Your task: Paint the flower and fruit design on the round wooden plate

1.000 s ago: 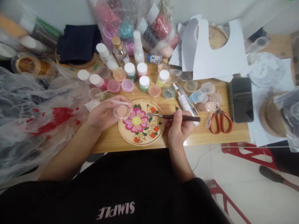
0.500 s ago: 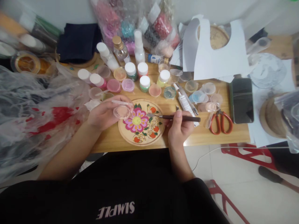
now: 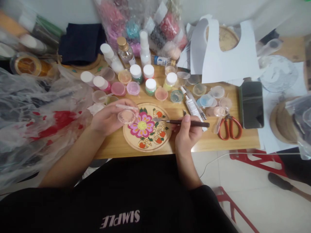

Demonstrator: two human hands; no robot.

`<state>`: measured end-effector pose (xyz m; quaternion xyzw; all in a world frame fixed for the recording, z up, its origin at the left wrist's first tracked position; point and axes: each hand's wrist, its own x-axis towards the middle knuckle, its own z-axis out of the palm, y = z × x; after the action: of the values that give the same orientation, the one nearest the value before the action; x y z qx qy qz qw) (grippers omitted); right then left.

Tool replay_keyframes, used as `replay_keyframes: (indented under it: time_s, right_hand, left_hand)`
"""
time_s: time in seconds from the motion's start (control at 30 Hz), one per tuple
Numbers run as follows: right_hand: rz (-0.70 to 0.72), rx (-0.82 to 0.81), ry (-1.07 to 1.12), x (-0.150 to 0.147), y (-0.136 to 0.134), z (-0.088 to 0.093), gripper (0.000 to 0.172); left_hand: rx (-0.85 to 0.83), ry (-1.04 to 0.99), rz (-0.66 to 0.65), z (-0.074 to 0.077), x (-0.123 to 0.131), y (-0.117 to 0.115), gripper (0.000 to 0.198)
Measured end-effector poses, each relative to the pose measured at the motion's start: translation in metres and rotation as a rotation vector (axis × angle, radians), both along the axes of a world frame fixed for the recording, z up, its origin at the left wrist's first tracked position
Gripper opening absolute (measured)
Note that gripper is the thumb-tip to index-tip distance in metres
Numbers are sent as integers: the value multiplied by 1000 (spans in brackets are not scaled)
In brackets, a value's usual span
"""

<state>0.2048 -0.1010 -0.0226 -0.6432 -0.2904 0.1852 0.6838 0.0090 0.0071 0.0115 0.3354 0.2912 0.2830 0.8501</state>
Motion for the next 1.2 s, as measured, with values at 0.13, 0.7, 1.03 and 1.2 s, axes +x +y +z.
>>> replay_keyframes:
  time_s: [0.13, 0.7, 1.03, 1.2]
  right_hand:
    - [-2, -14, -5, 0, 0, -1, 40]
    - [28, 13, -14, 0, -1, -1, 37]
    - [18, 3, -18, 0, -2, -2, 37]
    - [37, 27, -17, 1, -2, -3, 35]
  left_hand:
    - [7, 17, -3, 0, 0, 0, 18]
    - [30, -8, 6, 1, 1, -1, 22]
    - [35, -30, -8, -2, 0, 0, 21]
    - [29, -47, -3, -3, 0, 0, 22]
